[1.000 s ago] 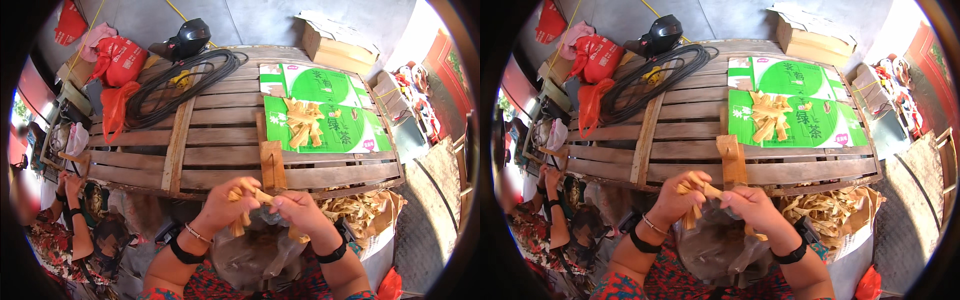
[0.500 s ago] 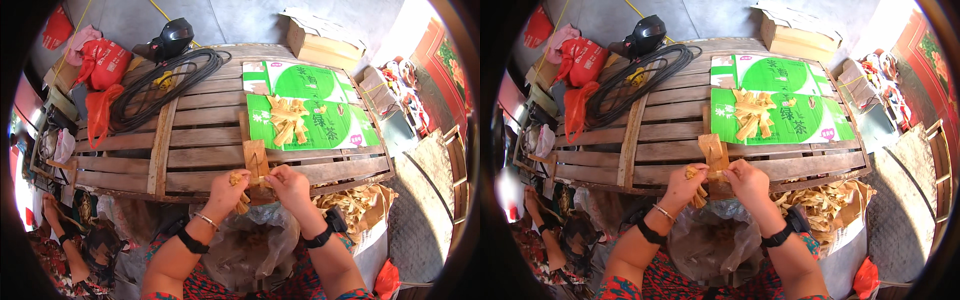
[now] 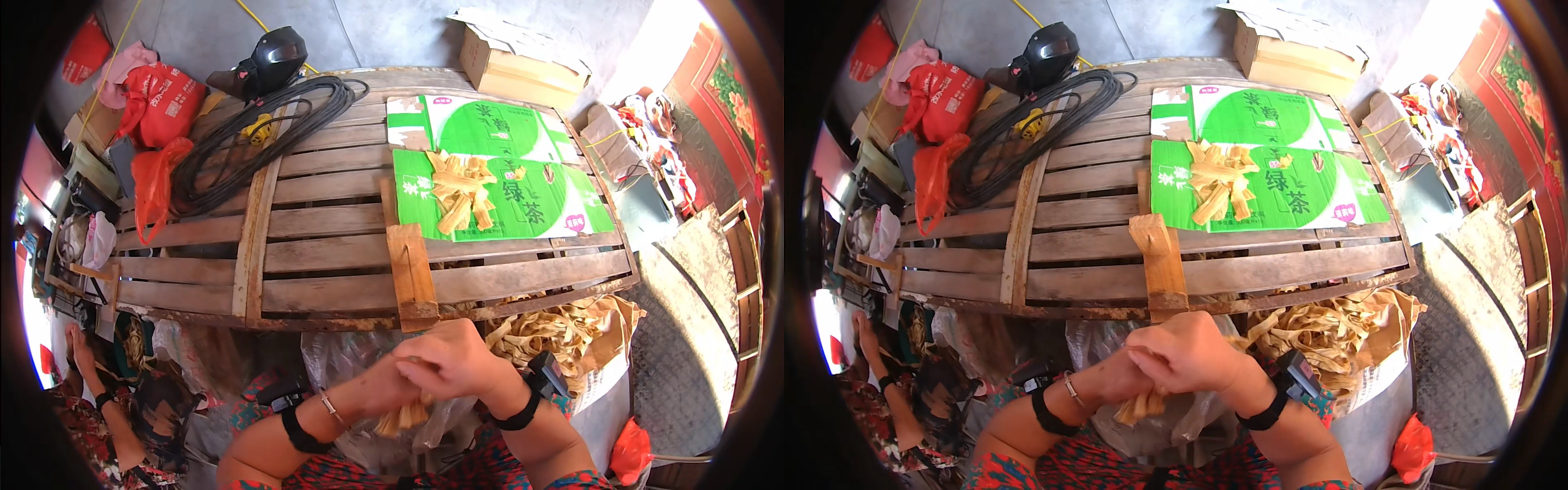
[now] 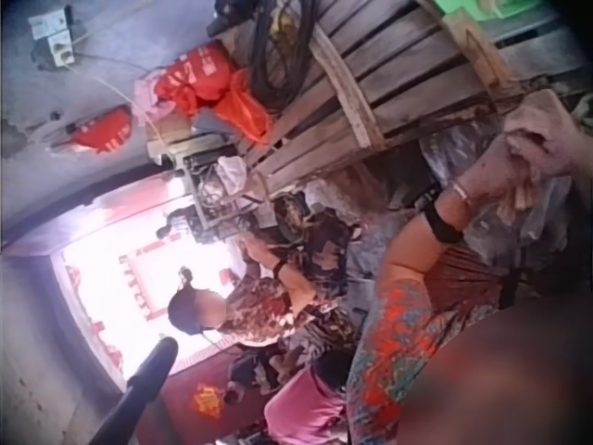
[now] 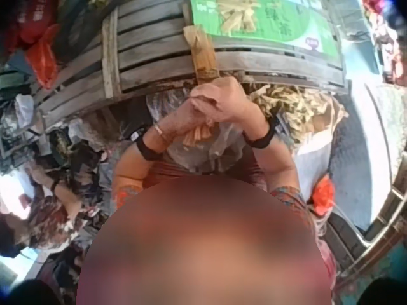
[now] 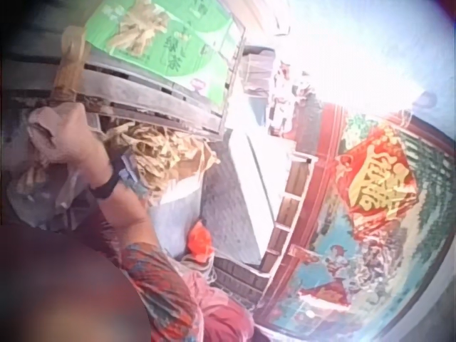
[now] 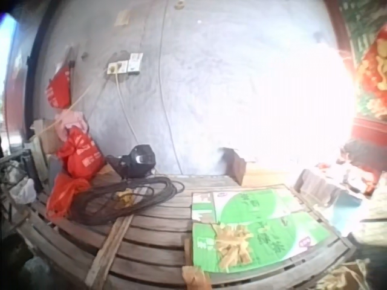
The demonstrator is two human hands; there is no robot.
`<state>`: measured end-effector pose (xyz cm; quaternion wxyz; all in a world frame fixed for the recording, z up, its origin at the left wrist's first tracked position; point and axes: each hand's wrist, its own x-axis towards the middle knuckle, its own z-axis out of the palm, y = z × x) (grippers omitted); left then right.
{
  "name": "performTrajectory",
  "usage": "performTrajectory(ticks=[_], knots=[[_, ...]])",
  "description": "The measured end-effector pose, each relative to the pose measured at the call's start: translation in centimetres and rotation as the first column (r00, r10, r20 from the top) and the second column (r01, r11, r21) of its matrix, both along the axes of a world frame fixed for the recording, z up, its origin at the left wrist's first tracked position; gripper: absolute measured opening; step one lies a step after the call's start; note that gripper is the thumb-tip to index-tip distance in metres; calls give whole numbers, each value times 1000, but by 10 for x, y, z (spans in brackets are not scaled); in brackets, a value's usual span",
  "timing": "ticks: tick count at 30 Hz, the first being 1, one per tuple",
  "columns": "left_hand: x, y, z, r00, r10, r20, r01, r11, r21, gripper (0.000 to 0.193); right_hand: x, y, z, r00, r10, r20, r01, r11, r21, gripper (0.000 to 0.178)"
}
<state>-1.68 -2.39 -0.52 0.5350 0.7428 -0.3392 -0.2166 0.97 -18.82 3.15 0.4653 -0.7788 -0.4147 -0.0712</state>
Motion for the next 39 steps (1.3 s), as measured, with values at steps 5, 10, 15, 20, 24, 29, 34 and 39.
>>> performTrajectory(ticks=[5,10,15,20,24,29,34,39], knots=[[-2,22,46,680,-338,-651,-70,854,-516,27,-2,-18,5,908,-198,-368,223,975,25,24],[17,27,37,682,190,706,-360,928,98,41,-2,-11,-17,134,43,-990,201,977,69,21],[16,26,24,529,405,746,-465,873,-144,32,-7,10,-23,-19,333,-943,480,830,283,13],[13,29,28,692,551,466,-590,804,-76,24,-10,12,-17,549,-34,-835,422,874,242,10],[14,29,27,803,421,421,-500,861,93,16,-8,9,-18,975,-206,-85,195,973,-120,20],[17,35,32,869,428,249,-413,904,-111,3,-5,5,-10,627,-199,-753,123,980,-156,44],[19,51,45,811,463,-358,-586,644,-492,13,-4,-10,9,245,87,-966,74,991,108,59],[25,50,39,718,477,-506,-660,697,-280,20,-4,-7,8,226,35,-974,241,966,91,49]])
